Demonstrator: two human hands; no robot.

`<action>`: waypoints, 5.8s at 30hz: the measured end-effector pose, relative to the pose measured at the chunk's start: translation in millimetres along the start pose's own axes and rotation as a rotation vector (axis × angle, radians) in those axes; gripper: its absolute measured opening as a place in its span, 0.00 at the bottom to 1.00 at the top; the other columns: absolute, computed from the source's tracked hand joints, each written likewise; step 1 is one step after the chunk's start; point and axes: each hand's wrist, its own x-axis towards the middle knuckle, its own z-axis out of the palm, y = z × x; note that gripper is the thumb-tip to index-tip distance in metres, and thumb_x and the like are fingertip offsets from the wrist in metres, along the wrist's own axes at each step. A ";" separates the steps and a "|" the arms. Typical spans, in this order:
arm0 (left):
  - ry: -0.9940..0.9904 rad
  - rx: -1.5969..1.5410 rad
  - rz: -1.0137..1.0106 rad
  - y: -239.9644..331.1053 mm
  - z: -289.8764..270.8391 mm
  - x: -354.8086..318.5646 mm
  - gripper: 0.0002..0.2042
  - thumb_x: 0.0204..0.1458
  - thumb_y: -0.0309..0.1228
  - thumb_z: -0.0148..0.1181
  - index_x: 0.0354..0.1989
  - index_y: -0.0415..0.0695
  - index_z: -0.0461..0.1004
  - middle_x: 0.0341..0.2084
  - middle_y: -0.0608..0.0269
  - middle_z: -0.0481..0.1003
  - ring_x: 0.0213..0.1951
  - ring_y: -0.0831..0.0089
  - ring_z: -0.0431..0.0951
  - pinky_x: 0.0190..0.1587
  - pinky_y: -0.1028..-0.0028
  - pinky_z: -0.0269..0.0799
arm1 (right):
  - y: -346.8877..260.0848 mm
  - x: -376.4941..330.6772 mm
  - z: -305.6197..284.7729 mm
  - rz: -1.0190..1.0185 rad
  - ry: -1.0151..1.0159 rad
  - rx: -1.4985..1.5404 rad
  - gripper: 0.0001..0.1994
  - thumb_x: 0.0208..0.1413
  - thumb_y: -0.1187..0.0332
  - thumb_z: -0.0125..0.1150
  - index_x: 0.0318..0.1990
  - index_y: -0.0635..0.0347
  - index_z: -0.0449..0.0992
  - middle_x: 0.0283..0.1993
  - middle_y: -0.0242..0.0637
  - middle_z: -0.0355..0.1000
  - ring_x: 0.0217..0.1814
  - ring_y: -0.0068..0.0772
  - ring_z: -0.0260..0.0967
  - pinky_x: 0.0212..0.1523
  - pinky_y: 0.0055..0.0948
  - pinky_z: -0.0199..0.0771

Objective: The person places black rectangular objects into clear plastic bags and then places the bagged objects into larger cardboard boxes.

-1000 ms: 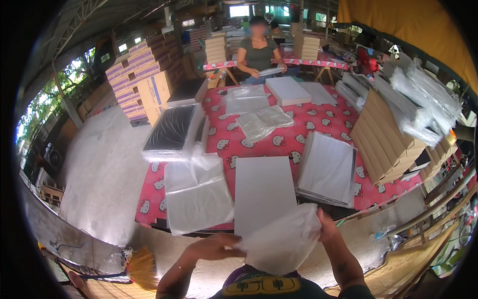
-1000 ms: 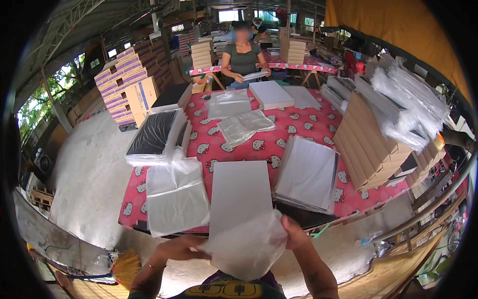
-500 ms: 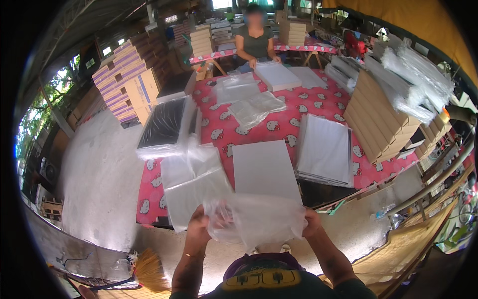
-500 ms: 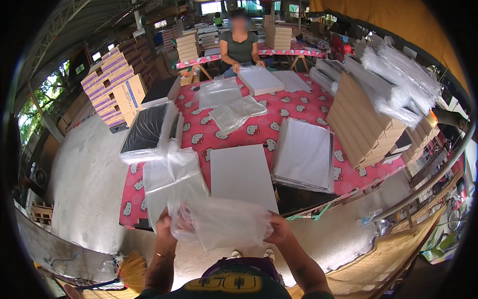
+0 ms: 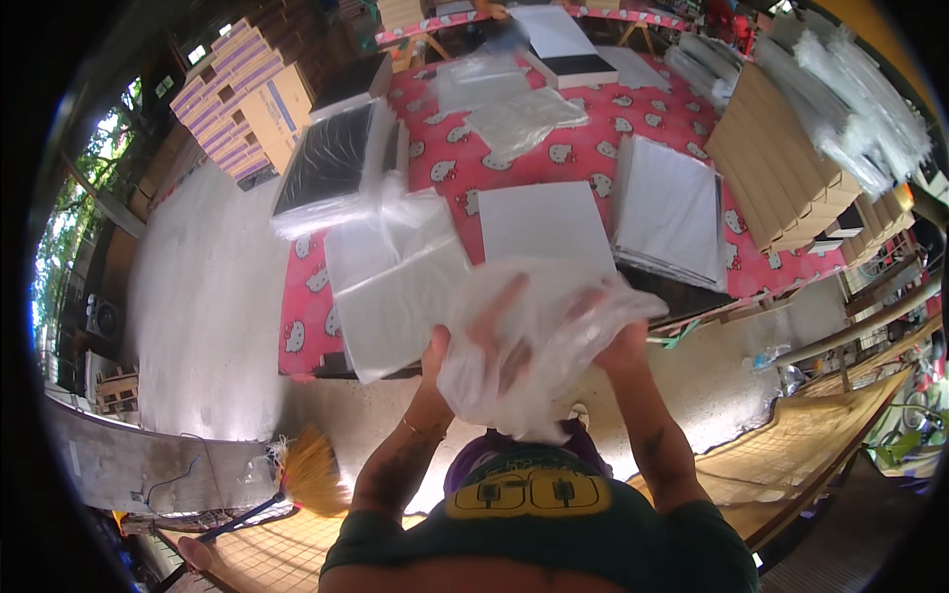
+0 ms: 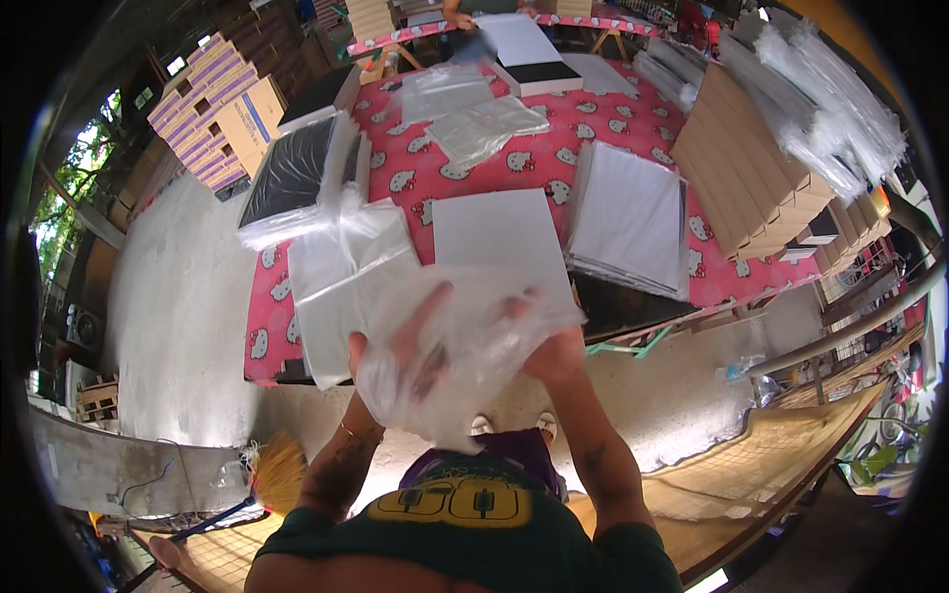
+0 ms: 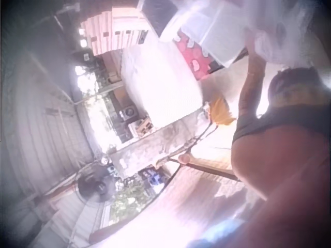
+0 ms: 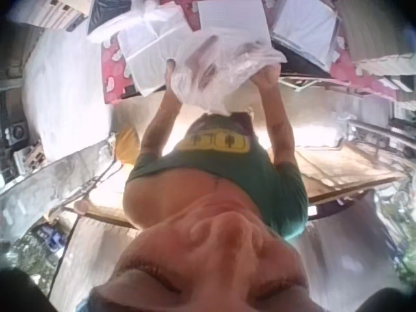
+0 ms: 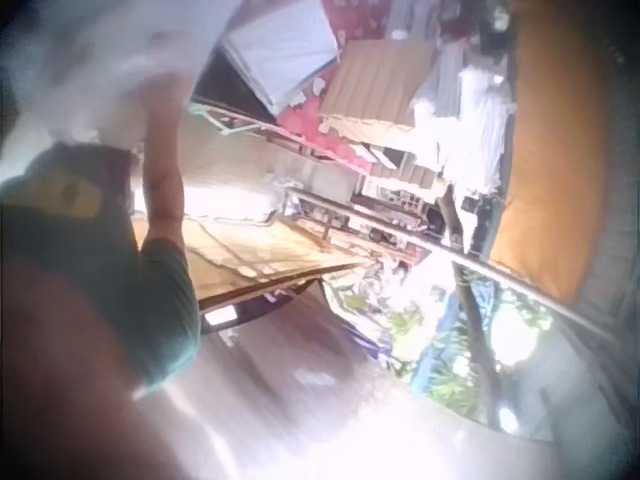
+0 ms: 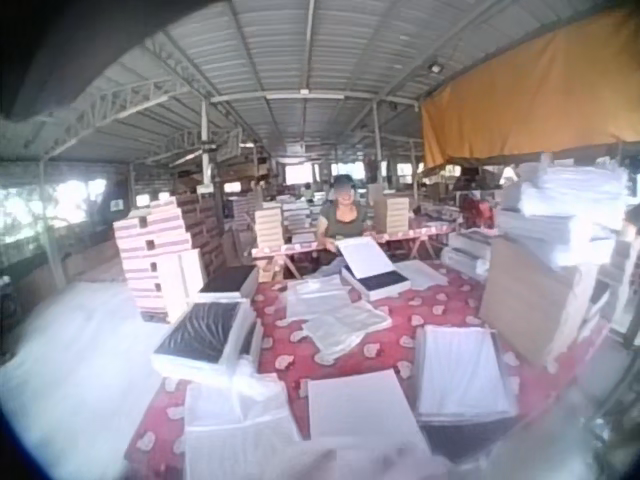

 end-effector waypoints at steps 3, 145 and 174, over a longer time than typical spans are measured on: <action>-0.101 0.161 0.019 21.6 -20.8 -16.3 0.44 0.47 0.51 0.62 0.66 0.37 0.49 0.53 0.47 0.65 0.46 0.52 0.72 0.48 0.59 0.70 | -45.8 -9.1 -37.8 -0.039 -0.035 -0.309 0.27 0.54 0.49 0.53 0.55 0.60 0.67 0.47 0.39 0.71 0.44 0.34 0.70 0.47 0.36 0.70; 0.549 0.578 0.404 -90.3 28.6 103.2 0.15 0.50 0.21 0.55 0.48 0.41 0.69 0.41 0.65 0.73 0.45 0.74 0.71 0.51 0.74 0.63 | -176.5 -17.0 -7.1 -0.411 0.402 -1.548 0.15 0.58 0.70 0.58 0.51 0.63 0.70 0.47 0.35 0.72 0.47 0.27 0.69 0.47 0.24 0.67; 0.477 0.822 -0.002 -162.4 5.5 205.9 0.17 0.59 0.41 0.53 0.38 0.35 0.71 0.27 0.53 0.77 0.28 0.67 0.80 0.30 0.72 0.79 | -259.9 -51.7 -105.2 -0.707 0.840 -0.611 0.15 0.60 0.71 0.55 0.52 0.54 0.63 0.47 0.38 0.68 0.43 0.36 0.70 0.38 0.41 0.80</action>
